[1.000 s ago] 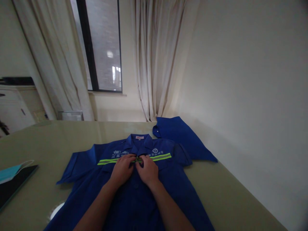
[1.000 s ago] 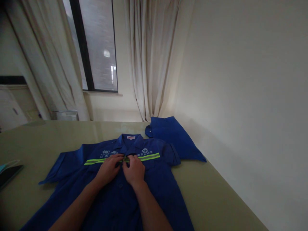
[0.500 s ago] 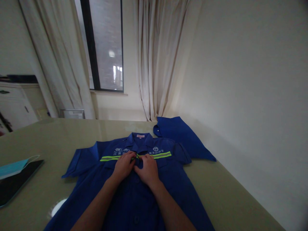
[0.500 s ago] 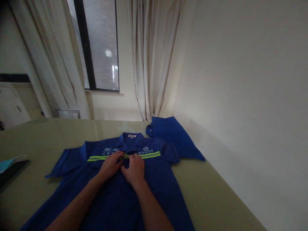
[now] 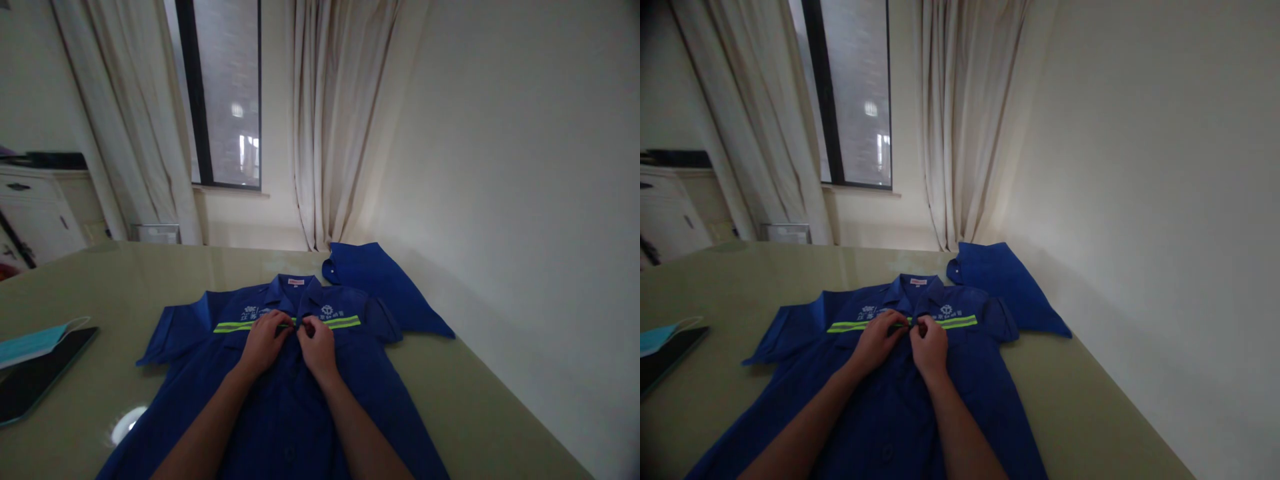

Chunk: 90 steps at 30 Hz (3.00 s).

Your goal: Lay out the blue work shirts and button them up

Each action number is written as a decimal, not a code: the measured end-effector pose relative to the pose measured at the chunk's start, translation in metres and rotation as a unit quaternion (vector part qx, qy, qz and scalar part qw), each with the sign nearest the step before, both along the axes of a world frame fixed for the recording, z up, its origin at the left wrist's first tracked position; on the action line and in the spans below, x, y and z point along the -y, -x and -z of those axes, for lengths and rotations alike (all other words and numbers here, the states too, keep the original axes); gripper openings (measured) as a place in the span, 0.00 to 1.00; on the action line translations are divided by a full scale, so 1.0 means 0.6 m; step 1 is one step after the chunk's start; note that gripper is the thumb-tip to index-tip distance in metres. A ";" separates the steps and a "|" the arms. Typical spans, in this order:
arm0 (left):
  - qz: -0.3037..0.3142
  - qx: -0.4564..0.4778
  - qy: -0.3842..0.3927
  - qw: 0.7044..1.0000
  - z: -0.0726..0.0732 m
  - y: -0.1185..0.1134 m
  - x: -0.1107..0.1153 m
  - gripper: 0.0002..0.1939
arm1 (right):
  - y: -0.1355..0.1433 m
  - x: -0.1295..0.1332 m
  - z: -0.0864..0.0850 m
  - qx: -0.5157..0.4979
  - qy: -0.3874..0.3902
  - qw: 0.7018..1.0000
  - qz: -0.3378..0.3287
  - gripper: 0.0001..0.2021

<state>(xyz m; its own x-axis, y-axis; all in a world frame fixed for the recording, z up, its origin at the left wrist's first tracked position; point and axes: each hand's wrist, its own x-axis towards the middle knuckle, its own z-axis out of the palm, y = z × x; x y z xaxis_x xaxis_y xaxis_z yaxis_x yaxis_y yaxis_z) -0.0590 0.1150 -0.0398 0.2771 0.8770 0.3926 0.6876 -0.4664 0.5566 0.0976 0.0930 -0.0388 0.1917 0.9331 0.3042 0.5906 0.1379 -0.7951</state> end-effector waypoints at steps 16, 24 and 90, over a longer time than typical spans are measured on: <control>0.021 -0.068 -0.050 0.996 -0.017 -0.006 0.016 0.10 | 0.001 0.010 -0.004 0.045 -0.036 0.998 -0.025 0.05; 0.038 -0.033 -0.038 0.998 -0.014 -0.004 0.017 0.10 | -0.003 0.009 -0.007 -0.026 -0.032 0.997 -0.071 0.12; -0.182 -0.211 -0.058 0.959 -0.023 -0.003 -0.008 0.18 | 0.026 -0.012 -0.014 0.257 -0.073 0.963 0.047 0.15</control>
<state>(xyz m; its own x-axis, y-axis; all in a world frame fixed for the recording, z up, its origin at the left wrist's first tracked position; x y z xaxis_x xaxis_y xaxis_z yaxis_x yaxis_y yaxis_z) -0.0569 0.1199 -0.0259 0.1171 0.9033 0.4128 0.9689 -0.1952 0.1524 0.0820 0.1004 -0.0305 0.0623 0.8591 0.5080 0.9158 0.1532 -0.3713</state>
